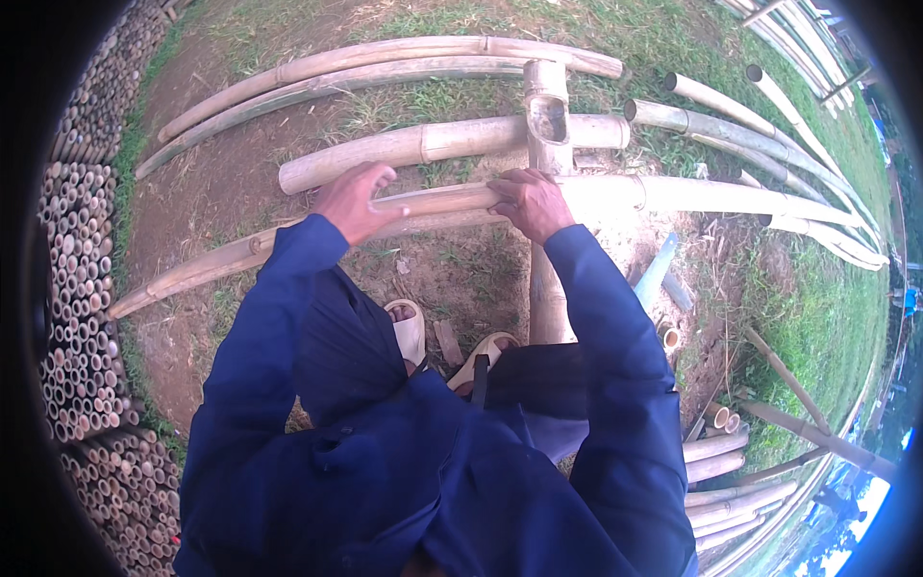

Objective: The person cuts bamboo poles into shorter sections using a hand saw. They position each pole on a makeshift stand, saw through it, and then move the cut pieces aside before repeating the process with another pole.

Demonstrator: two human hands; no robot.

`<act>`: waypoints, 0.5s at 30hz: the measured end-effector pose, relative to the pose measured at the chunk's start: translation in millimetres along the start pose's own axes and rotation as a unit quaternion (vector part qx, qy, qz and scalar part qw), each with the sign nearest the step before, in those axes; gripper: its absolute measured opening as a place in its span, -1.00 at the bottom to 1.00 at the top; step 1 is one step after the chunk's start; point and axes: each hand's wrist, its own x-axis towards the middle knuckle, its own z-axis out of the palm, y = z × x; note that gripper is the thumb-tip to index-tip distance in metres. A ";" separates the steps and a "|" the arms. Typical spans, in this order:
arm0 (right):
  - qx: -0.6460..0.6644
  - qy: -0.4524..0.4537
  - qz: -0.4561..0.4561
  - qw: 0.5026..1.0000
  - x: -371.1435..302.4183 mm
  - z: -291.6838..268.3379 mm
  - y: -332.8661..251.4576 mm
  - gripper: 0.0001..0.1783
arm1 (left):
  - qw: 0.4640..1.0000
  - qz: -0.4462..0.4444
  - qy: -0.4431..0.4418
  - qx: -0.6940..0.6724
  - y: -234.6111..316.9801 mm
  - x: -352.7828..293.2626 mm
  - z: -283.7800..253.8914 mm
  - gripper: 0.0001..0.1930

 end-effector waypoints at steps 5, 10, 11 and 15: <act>0.012 -0.026 0.018 0.999 1.4 8.1 -0.3 -0.41 | 0.987 0.062 -0.070 0.128 32.6 56.7 95.3 0.10; 0.012 0.105 0.049 0.993 -38.2 -37.2 -10.2 -0.35 | 0.986 0.006 -0.123 0.109 43.8 68.3 102.4 0.06; 0.016 0.151 0.059 0.987 -55.7 -58.0 -11.1 -0.35 | 0.984 0.007 -0.134 0.116 45.2 70.9 100.7 0.05; 0.155 0.249 0.355 0.888 -194.3 -96.1 52.4 -0.59 | 0.973 -0.005 -0.191 0.130 53.4 72.4 95.5 -0.05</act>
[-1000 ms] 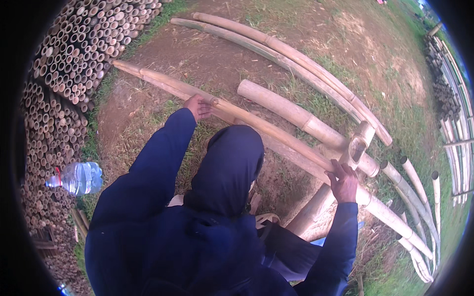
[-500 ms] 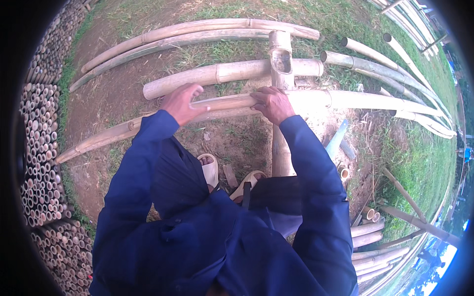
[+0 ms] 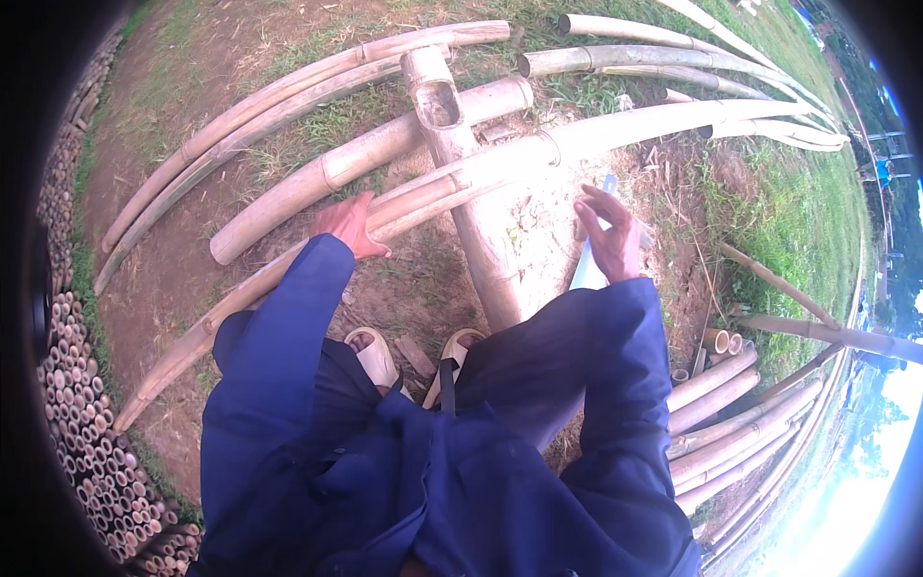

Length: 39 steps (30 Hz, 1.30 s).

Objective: The person cuts bamboo poles into shorter sections using a hand saw. They position each pole on a makeshift stand, saw through it, and then move the cut pieces aside before repeating the process with another pole.

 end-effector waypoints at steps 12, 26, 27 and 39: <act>-0.196 -0.213 0.301 0.909 -230.8 82.0 155.7 -0.58 | 1.000 0.014 -0.004 -0.007 -16.3 3.5 -14.2 -0.18; -0.216 -0.209 0.372 0.878 -251.8 123.5 177.3 -0.57 | 0.998 -0.050 0.025 0.025 -82.0 -5.2 -6.1 0.06; -0.216 -0.208 0.376 0.877 -253.6 123.6 171.9 -0.57 | 0.998 -0.049 0.029 0.031 -78.6 -7.1 -6.6 0.05; -0.073 0.165 0.346 0.921 -271.5 44.4 139.5 -0.58 | 0.998 -0.046 0.032 0.036 -99.6 -13.0 -7.8 0.06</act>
